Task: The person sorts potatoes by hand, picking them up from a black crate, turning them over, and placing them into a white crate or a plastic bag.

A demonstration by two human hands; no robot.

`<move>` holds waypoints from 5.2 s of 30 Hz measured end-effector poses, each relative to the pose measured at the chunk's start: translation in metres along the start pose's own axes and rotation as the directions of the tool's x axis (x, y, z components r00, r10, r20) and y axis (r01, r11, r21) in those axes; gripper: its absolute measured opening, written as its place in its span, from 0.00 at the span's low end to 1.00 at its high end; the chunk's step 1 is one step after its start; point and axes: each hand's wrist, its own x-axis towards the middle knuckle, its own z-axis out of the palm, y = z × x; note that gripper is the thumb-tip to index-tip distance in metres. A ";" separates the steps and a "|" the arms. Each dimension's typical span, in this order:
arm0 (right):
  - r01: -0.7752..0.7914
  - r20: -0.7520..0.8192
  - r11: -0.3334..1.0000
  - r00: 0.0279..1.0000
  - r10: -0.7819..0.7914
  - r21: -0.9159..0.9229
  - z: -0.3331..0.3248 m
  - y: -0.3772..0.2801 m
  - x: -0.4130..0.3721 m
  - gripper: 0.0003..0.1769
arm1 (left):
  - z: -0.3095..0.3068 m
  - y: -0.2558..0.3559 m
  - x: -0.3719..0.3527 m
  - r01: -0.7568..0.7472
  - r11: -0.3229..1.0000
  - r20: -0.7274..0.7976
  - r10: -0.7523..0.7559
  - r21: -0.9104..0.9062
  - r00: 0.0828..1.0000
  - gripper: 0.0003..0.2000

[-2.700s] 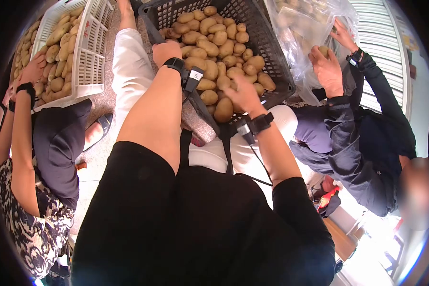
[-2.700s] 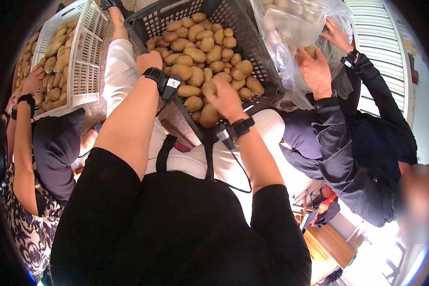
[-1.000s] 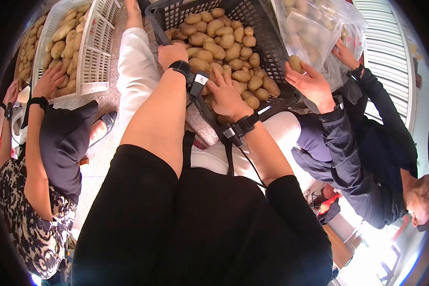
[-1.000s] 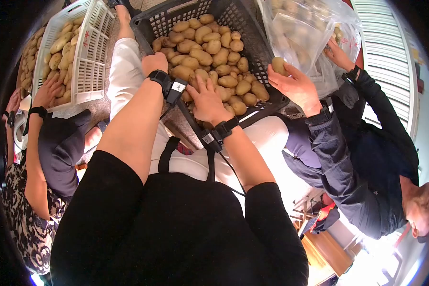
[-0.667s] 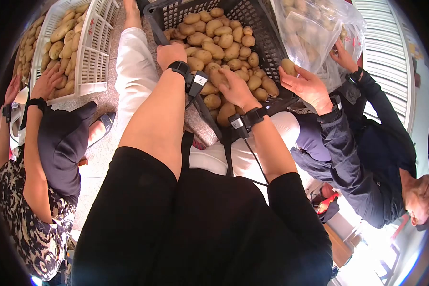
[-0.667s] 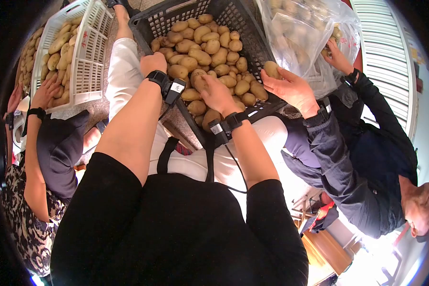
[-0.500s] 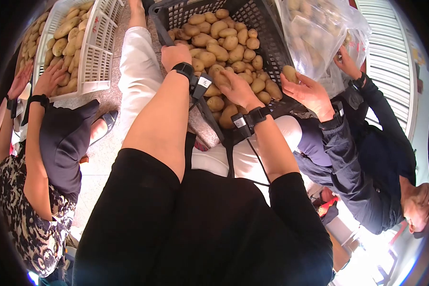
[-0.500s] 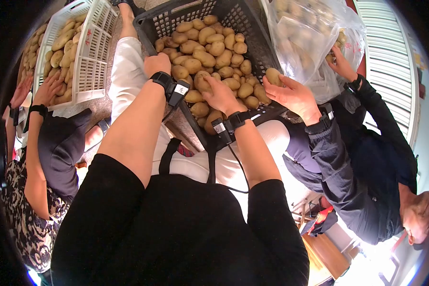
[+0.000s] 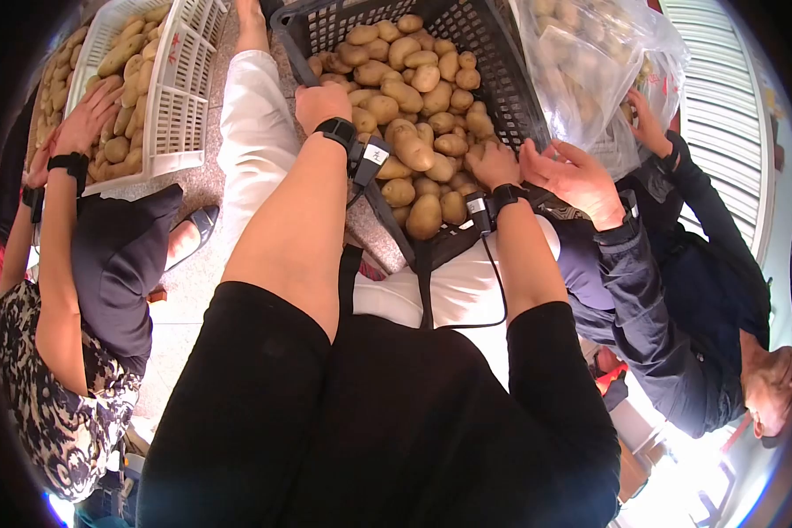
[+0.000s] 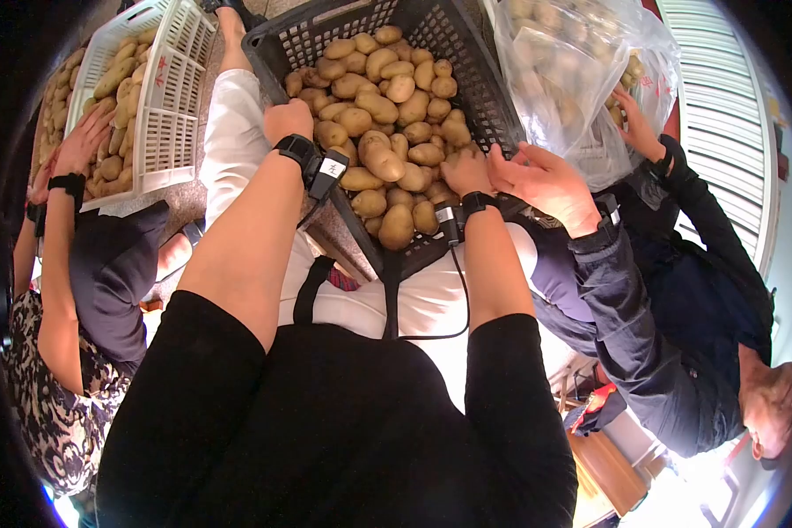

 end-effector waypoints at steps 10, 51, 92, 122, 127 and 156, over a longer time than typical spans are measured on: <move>-0.084 0.335 0.996 0.938 0.090 -0.034 -0.022 0.013 0.027 0.49 | -0.003 0.002 -0.002 0.074 0.997 0.025 -0.074 -0.006 0.997 0.18; -0.058 0.236 0.912 0.971 -0.043 0.406 -0.006 0.014 0.028 0.29 | -0.008 0.004 -0.006 0.019 1.000 -0.010 -0.020 -0.023 1.000 0.18; 0.078 -0.034 0.975 0.997 -0.072 0.207 -0.012 -0.017 0.002 0.35 | -0.001 0.000 0.001 0.082 0.996 0.056 -0.085 0.046 0.995 0.19; 0.200 -0.097 0.717 0.978 -0.183 0.668 -0.045 -0.035 0.027 0.35 | -0.003 0.001 -0.002 0.060 0.998 0.037 -0.061 0.025 0.997 0.18; 0.484 -0.216 0.697 0.871 -0.441 0.529 -0.031 -0.085 0.041 0.33 | -0.002 -0.002 -0.001 0.049 0.998 0.043 -0.051 0.048 0.998 0.15; 0.275 -0.121 0.934 0.944 -0.307 -0.229 -0.044 -0.074 0.155 0.10 | 0.002 0.000 0.001 0.056 0.998 0.002 -0.057 0.041 0.998 0.17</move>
